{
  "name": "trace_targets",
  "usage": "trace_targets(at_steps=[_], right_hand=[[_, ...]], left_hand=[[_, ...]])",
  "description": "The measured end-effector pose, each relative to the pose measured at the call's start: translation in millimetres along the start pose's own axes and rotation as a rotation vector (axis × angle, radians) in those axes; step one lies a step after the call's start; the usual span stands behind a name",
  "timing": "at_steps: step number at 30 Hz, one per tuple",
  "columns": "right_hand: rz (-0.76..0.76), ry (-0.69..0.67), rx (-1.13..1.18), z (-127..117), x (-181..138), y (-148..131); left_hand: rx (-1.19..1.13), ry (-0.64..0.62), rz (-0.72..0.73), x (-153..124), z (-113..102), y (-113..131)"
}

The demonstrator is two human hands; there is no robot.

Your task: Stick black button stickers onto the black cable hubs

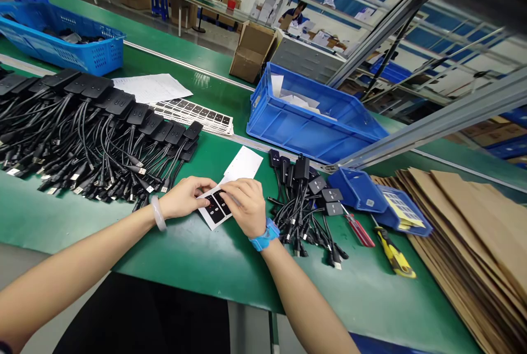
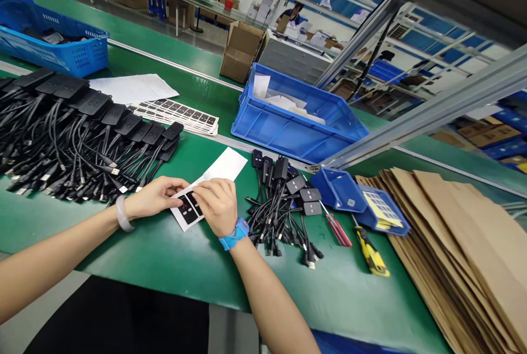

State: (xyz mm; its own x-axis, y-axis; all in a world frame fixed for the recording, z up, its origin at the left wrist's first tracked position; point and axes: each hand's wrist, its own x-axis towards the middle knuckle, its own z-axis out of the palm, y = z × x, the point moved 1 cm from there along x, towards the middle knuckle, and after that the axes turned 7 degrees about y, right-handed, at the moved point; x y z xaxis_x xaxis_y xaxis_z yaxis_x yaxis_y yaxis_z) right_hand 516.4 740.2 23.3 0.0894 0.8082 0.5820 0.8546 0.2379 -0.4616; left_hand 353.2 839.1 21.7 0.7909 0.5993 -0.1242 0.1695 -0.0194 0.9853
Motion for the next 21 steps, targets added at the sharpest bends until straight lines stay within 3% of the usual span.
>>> trace_targets(at_steps=[3, 7, 10, 13, 17, 19, 21], right_hand=[[0.056, 0.078, 0.124, -2, -3, 6], [0.316, 0.355, 0.446, -12, 0, 19], [0.480, 0.502, 0.593, -18, 7, 23], [0.552, 0.483, 0.647, -19, 11, 19], [0.577, 0.405, 0.690, -14, 9, 13], [0.607, 0.394, 0.731, -13, 8, 12], [0.655, 0.390, 0.806, -13, 9, 11]], left_hand=[[0.173, 0.020, -0.032, 1, -9, 3], [0.606, 0.125, 0.027, 4, -30, 15], [0.939, 0.387, 0.083, 9, -44, 23], [1.167, 0.646, 0.039, 15, -54, 24], [1.094, 0.698, 0.025, 19, -62, 24], [0.832, 0.733, 0.078, 17, -63, 27], [0.383, 0.734, 0.125, 12, -61, 30]])
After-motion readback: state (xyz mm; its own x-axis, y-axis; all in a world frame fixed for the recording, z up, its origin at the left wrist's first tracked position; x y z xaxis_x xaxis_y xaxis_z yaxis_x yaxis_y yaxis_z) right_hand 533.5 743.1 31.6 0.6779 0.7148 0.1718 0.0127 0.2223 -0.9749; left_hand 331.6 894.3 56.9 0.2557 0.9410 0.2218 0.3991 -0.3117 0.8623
